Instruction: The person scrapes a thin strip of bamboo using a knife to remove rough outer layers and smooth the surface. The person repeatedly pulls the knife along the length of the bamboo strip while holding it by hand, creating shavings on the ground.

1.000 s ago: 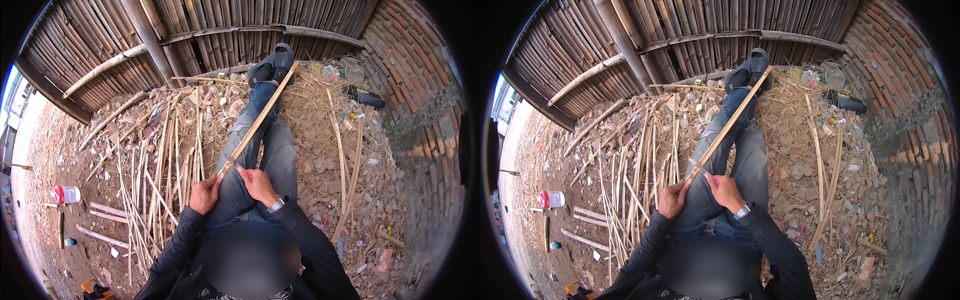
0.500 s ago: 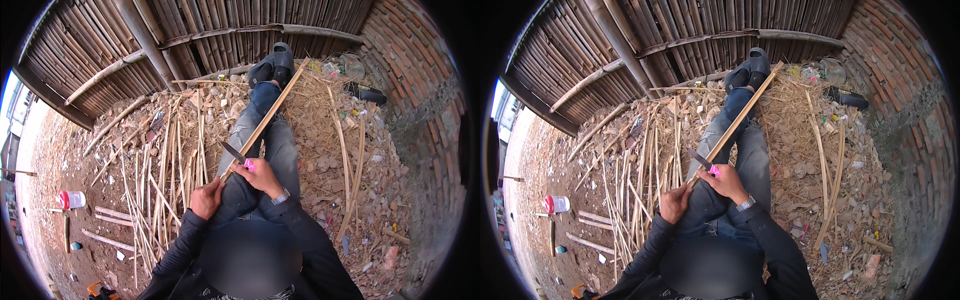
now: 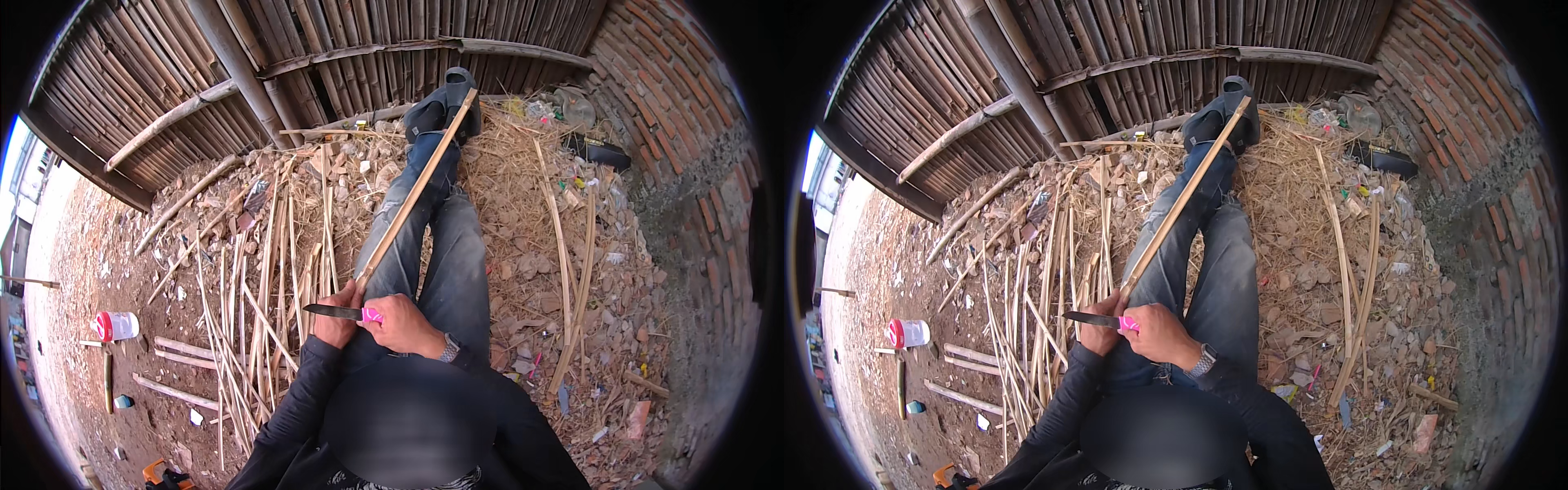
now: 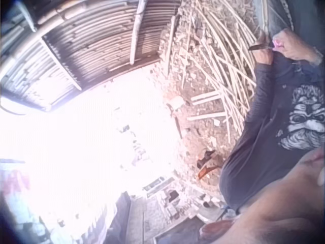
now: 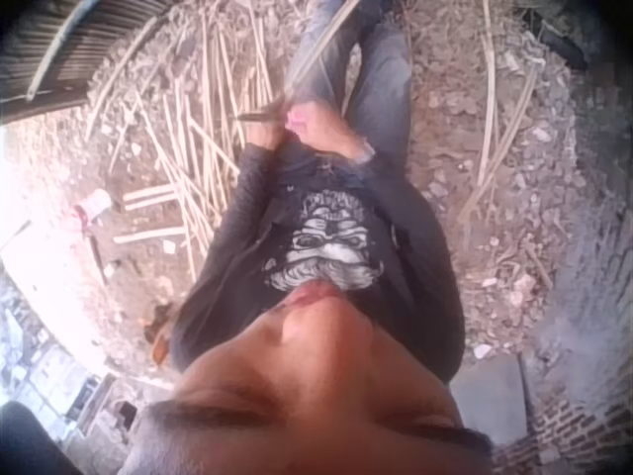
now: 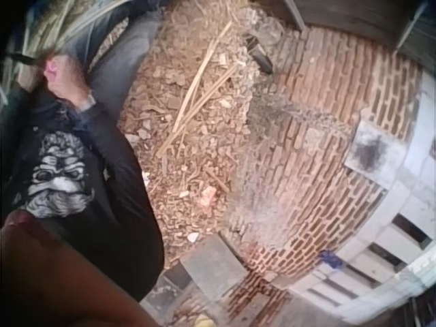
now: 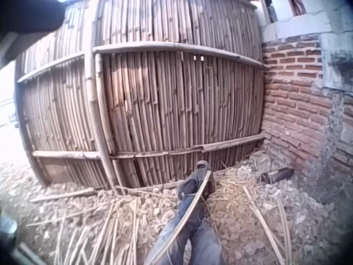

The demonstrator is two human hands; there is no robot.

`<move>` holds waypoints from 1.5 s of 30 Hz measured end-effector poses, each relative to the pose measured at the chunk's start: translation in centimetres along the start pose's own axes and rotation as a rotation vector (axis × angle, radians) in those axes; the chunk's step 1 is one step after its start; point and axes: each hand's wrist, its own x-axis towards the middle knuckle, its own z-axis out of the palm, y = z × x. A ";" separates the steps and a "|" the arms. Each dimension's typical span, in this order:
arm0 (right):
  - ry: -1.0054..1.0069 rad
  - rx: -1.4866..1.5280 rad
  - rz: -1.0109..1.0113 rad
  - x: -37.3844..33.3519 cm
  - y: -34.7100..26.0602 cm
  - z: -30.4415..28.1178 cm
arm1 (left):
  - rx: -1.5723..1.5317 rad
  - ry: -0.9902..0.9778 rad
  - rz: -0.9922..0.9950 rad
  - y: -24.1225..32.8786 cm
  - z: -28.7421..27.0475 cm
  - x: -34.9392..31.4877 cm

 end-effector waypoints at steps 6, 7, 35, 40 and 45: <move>0.489 0.069 0.183 1.3 0.9 -5.6 | -0.011 -0.011 0.024 -0.4 -3.1 -2.3; 0.521 0.006 0.221 1.5 2.5 -6.7 | -0.007 -0.019 0.022 -0.6 -3.8 -2.9; 0.441 -0.235 0.278 2.7 10.4 -4.3 | 0.137 -0.011 0.213 -7.0 -6.2 -6.3; 0.386 -0.237 0.281 2.0 9.5 -4.4 | 0.111 -0.020 0.194 -3.8 -4.5 -3.6; 0.273 -0.139 0.306 0.4 8.5 -3.2 | 0.069 -0.088 0.058 0.7 -1.5 0.7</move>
